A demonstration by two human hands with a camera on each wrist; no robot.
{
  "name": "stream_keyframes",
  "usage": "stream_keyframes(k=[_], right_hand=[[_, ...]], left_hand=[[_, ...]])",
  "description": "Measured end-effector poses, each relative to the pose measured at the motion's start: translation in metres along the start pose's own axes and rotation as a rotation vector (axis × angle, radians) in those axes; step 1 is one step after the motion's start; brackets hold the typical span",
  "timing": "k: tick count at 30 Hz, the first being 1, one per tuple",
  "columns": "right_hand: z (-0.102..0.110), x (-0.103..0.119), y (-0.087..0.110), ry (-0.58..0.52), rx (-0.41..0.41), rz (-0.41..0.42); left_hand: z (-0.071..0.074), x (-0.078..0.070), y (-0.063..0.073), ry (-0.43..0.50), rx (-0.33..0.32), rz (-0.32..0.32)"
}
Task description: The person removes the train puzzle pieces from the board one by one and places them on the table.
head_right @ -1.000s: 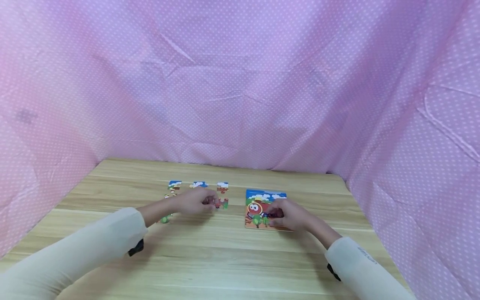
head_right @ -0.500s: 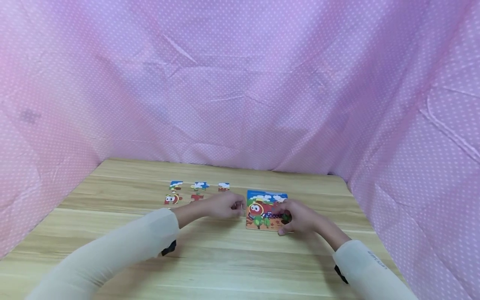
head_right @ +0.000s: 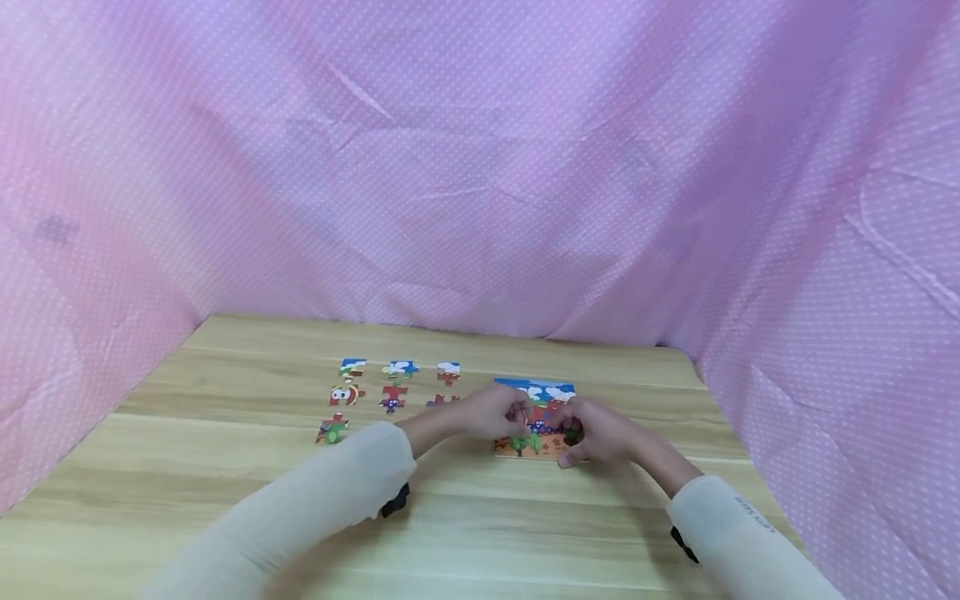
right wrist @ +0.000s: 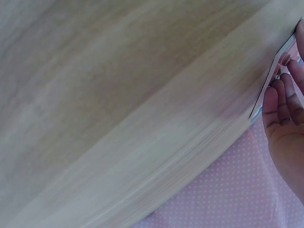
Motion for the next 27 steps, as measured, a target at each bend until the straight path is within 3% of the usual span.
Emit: stream_keyframes(k=[4, 10, 19, 27], right_hand=[[0.003, -0.001, 0.000, -0.008, -0.010, 0.007], [0.005, -0.001, 0.001, -0.001, -0.028, 0.026], [0.004, -0.003, 0.001, -0.020, -0.033, -0.001], [0.003, -0.002, 0.000, -0.017, -0.029, -0.027]], left_hand=[[-0.007, -0.004, -0.011, -0.018, 0.018, -0.009], [-0.014, 0.002, -0.019, -0.051, 0.021, 0.047], [-0.014, 0.006, -0.022, -0.054, 0.015, 0.154], [-0.015, 0.008, -0.021, -0.058, 0.019, 0.185]])
Point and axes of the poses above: each hand's wrist, its own y-axis away from the middle knuckle, its own z-axis out of the back of the hand, x = y × z, the point moved 7 cm from there along -y, towards the middle knuckle, and after that the axes turned 13 degrees about -z, right-handed, at the moved point
